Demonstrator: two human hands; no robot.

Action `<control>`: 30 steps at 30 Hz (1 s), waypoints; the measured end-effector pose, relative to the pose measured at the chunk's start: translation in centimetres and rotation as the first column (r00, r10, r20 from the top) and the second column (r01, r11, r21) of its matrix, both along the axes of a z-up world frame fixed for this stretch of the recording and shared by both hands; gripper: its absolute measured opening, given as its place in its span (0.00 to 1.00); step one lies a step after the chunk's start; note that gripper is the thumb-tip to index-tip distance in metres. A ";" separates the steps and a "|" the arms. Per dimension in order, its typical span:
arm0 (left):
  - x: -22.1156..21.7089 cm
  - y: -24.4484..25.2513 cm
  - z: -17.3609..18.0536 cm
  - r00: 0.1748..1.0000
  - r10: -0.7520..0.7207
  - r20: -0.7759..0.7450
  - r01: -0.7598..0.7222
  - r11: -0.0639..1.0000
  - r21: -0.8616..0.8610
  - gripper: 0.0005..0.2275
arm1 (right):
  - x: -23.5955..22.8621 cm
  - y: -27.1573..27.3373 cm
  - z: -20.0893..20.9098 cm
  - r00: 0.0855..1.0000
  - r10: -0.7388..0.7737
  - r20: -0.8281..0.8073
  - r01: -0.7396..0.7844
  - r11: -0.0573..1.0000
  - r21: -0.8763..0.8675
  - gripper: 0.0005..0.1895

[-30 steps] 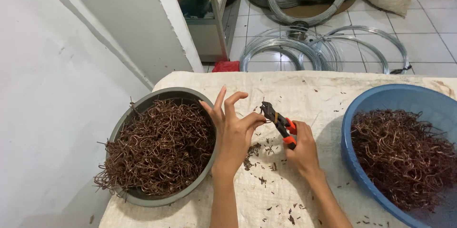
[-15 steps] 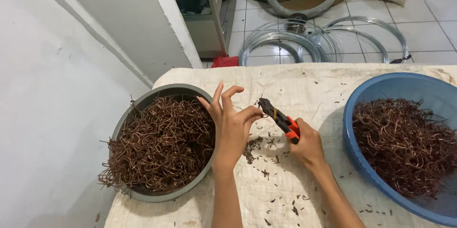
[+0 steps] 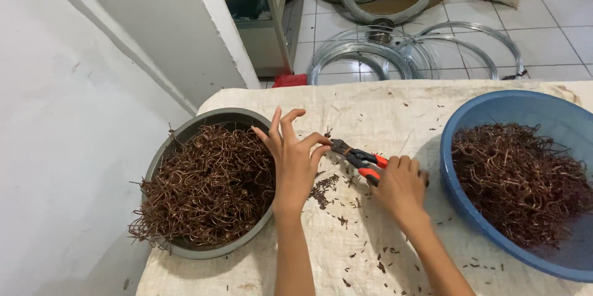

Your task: Sorting and cutting small copper wire pieces from one bowl to another using wire cutters

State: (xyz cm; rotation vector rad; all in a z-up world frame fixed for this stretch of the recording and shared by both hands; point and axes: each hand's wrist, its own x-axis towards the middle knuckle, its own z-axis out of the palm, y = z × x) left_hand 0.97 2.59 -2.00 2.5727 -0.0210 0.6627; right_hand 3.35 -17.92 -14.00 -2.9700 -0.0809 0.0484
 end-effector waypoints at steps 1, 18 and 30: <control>-0.1 -0.2 0.1 1.000 -0.003 0.000 0.003 1.000 -0.001 0.03 | 0.2 0.1 -1.1 1.000 -0.003 0.000 0.003 1.000 -0.001 0.38; 0.5 -2.7 -0.6 0.995 -0.080 0.061 0.087 0.989 -0.118 0.06 | -0.6 2.1 11.8 0.985 0.142 0.094 -0.165 0.662 0.731 0.09; -0.7 -13.2 0.6 0.813 -0.558 -0.168 0.517 0.823 -0.236 0.31 | -4.3 -10.8 15.7 0.954 -0.226 0.198 0.241 0.969 -0.051 0.26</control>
